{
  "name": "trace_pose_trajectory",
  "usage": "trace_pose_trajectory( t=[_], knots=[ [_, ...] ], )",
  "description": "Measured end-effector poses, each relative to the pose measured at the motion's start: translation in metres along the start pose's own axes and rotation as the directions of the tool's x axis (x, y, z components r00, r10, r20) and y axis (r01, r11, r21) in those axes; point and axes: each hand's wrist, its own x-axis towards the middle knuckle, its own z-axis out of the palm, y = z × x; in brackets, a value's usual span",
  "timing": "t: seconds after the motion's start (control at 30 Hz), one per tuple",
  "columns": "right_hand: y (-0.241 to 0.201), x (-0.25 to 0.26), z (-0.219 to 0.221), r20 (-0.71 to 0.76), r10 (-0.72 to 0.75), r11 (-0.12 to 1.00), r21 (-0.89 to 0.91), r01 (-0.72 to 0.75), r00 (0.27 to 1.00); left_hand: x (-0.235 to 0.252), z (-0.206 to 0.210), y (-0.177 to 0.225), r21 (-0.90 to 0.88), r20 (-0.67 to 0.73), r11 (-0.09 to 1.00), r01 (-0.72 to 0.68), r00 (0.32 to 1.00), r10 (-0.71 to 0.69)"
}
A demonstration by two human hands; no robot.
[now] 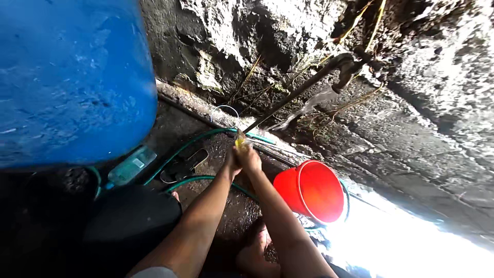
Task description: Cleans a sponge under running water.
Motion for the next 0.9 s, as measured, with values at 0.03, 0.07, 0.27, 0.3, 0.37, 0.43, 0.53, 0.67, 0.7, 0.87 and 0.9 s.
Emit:
trace_pose_trajectory(
  t=[0.03,0.07,0.27,0.3,0.37,0.43,0.53,0.67,0.7,0.87,0.9],
  knots=[
    [0.005,0.017,-0.004,-0.021,0.074,0.997,0.002,-0.074,0.997,0.000,0.003,0.000,0.022,0.040,1.000,0.008,0.999,-0.009],
    [0.009,0.026,-0.005,-0.035,0.123,0.992,0.000,-0.124,0.992,-0.001,0.004,0.000,0.035,0.063,0.999,0.020,0.998,-0.022],
    [-0.008,-0.029,0.019,-0.032,-0.084,0.996,-0.003,0.084,0.996,-0.028,-0.015,0.020,0.118,-0.032,0.993,0.007,0.999,-0.003],
    [-0.002,-0.019,0.016,-0.038,-0.036,0.999,0.021,0.037,0.999,-0.019,-0.016,0.012,0.094,-0.028,0.995,0.045,0.999,-0.043],
    [0.008,0.007,0.007,-0.062,0.076,0.996,0.057,-0.073,0.995,-0.009,-0.014,0.004,0.070,0.051,0.991,0.116,0.991,-0.120],
    [0.002,0.002,0.009,-0.086,0.050,0.998,0.045,-0.046,0.995,-0.012,-0.018,0.002,0.078,0.039,0.993,0.093,0.995,-0.096],
    [-0.019,-0.041,0.023,-0.044,-0.204,0.974,-0.114,0.198,0.978,0.000,-0.093,-0.024,0.111,0.349,0.980,-0.167,0.930,0.119],
    [-0.013,-0.011,-0.010,-0.015,-0.071,0.985,-0.156,0.068,0.997,-0.011,-0.021,0.003,0.397,-0.206,0.908,0.134,0.977,-0.054],
    [-0.010,-0.001,-0.019,-0.010,-0.021,0.987,-0.160,0.019,1.000,-0.005,-0.017,0.006,0.505,-0.192,0.858,0.090,0.981,0.010],
    [-0.008,0.008,-0.023,-0.002,0.014,0.983,-0.185,-0.014,1.000,0.007,-0.018,0.026,0.827,-0.271,0.550,0.120,0.941,0.201],
    [-0.008,0.009,-0.022,-0.017,0.030,0.986,-0.162,-0.033,0.999,0.005,-0.021,0.026,0.777,-0.243,0.624,0.084,0.954,0.175]
  ],
)
